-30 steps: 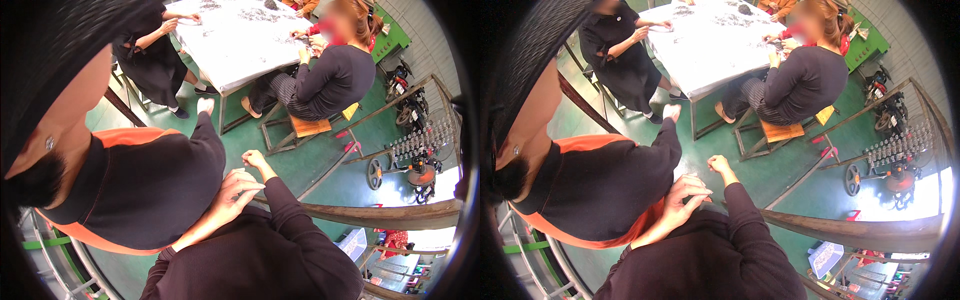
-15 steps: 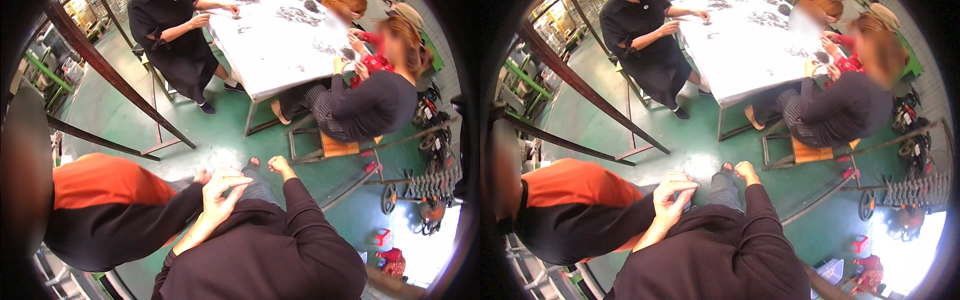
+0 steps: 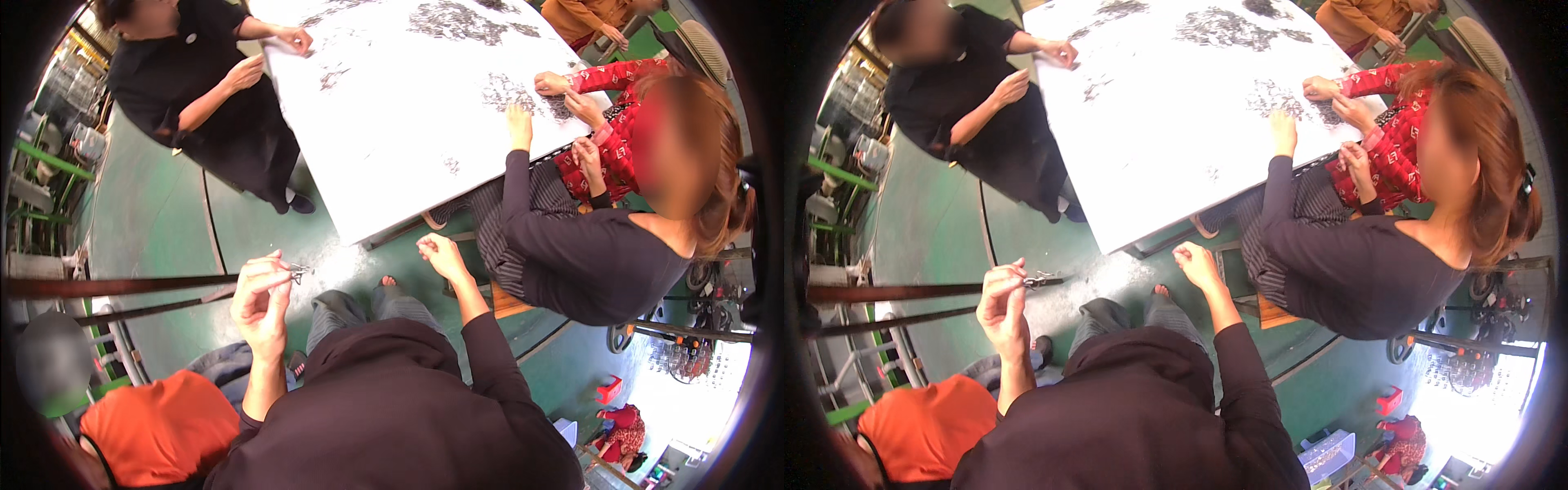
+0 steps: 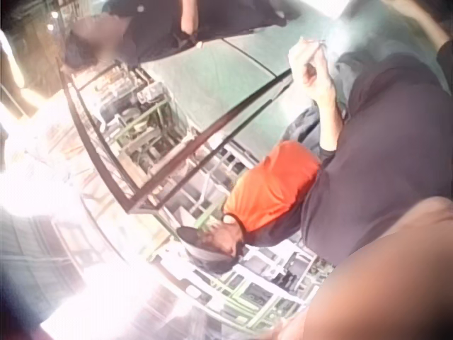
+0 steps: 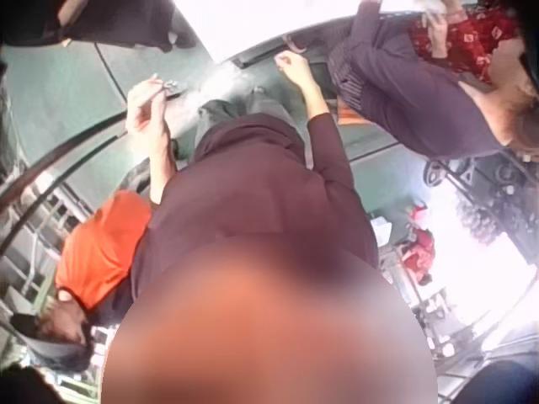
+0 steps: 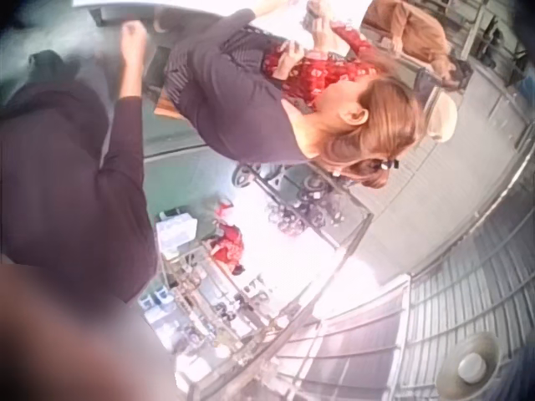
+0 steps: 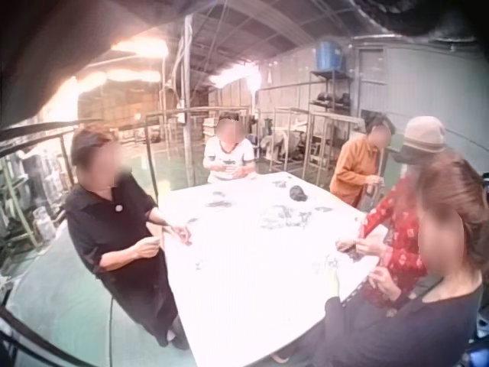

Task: The person picks up small metal paperclips from a large white sheet and links them together by hand, placing the assembled chains back on the sheet. The person briefly walks away and returns to continue linking paperclips with others at the table.

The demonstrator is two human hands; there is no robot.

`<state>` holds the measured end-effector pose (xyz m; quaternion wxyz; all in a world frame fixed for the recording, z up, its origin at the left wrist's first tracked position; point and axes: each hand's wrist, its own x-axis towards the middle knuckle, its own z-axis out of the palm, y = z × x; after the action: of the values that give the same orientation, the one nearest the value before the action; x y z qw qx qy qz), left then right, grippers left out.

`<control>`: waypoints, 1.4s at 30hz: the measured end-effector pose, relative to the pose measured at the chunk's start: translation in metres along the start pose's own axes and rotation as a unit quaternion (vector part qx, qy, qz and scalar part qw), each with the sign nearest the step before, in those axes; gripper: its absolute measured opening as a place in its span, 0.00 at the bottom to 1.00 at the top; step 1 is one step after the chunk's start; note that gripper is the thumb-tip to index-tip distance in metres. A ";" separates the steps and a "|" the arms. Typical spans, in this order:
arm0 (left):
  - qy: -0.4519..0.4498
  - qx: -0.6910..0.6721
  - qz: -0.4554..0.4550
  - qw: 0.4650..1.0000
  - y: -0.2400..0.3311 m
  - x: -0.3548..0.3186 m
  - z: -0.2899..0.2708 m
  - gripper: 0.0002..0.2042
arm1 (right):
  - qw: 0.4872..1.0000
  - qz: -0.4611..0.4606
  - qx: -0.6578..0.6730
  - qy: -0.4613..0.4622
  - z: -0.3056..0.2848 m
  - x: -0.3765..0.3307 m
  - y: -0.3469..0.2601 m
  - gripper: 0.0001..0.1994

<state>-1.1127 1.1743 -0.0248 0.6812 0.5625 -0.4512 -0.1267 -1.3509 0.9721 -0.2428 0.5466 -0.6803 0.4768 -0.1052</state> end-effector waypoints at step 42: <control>-0.133 -0.013 -0.086 0.987 -0.193 0.313 0.249 0.07 | 0.757 0.230 -0.305 0.530 -0.458 0.409 -0.005 0.20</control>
<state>-1.0608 0.7347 -0.0569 0.6090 0.5684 -0.4859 -0.2644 -1.4382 0.3647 -0.2190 -0.0230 -0.5165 0.8391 -0.1694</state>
